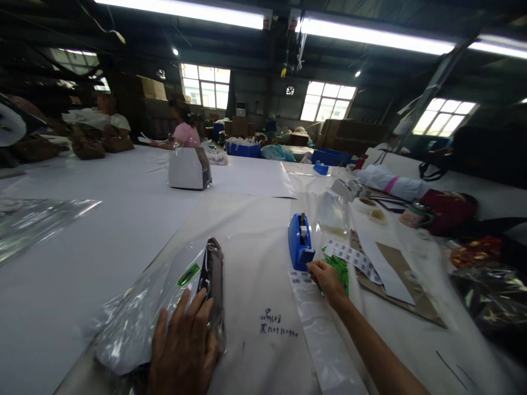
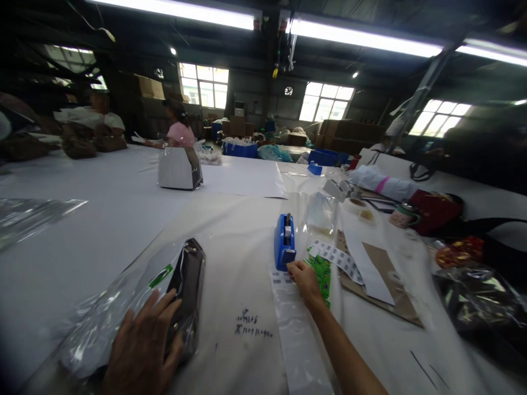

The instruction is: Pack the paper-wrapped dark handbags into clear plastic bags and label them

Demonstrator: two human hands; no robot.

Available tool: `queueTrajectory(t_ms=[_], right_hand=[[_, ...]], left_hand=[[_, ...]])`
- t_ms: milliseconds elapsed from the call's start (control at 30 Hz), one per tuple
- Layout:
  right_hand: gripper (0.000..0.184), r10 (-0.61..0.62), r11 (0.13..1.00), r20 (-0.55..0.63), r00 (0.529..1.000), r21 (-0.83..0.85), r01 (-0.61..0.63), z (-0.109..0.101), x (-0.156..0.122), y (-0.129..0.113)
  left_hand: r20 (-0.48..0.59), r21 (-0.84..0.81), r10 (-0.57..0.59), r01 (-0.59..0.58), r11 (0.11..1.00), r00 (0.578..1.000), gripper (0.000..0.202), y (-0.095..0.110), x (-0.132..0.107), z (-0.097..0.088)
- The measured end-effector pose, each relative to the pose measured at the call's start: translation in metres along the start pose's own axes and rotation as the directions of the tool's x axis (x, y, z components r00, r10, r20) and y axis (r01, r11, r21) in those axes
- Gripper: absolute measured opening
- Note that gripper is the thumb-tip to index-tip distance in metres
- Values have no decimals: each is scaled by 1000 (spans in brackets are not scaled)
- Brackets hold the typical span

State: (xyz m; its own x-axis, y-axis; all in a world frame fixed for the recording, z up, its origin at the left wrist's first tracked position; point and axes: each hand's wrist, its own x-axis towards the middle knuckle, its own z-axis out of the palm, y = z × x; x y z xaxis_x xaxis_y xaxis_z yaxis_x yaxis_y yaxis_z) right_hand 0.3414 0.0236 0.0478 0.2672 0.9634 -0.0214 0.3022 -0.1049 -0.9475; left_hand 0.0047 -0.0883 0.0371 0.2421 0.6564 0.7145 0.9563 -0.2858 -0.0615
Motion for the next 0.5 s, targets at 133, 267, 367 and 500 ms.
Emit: queueTrajectory(t_ms=[133,267,367,500], right_hand=[[17,-146,986,448,882,-8,167,26,-31,-37],[10,-334,882,796,504,76,465,79,-57,-64],[7,-416,694,852,317,72,717,121,-54,-66],[20,-450,420,877,166,44,906,157,-36,-63]], left_hand=[[49,10,-28,27,1000,998,45,4,3,-6],[72,13,-25,25,1000,997,43,7,4,-11],[50,-5,-46,46,999,998,38,10,6,-13],[34,-15,-57,58,998,998,37,12,8,-14]])
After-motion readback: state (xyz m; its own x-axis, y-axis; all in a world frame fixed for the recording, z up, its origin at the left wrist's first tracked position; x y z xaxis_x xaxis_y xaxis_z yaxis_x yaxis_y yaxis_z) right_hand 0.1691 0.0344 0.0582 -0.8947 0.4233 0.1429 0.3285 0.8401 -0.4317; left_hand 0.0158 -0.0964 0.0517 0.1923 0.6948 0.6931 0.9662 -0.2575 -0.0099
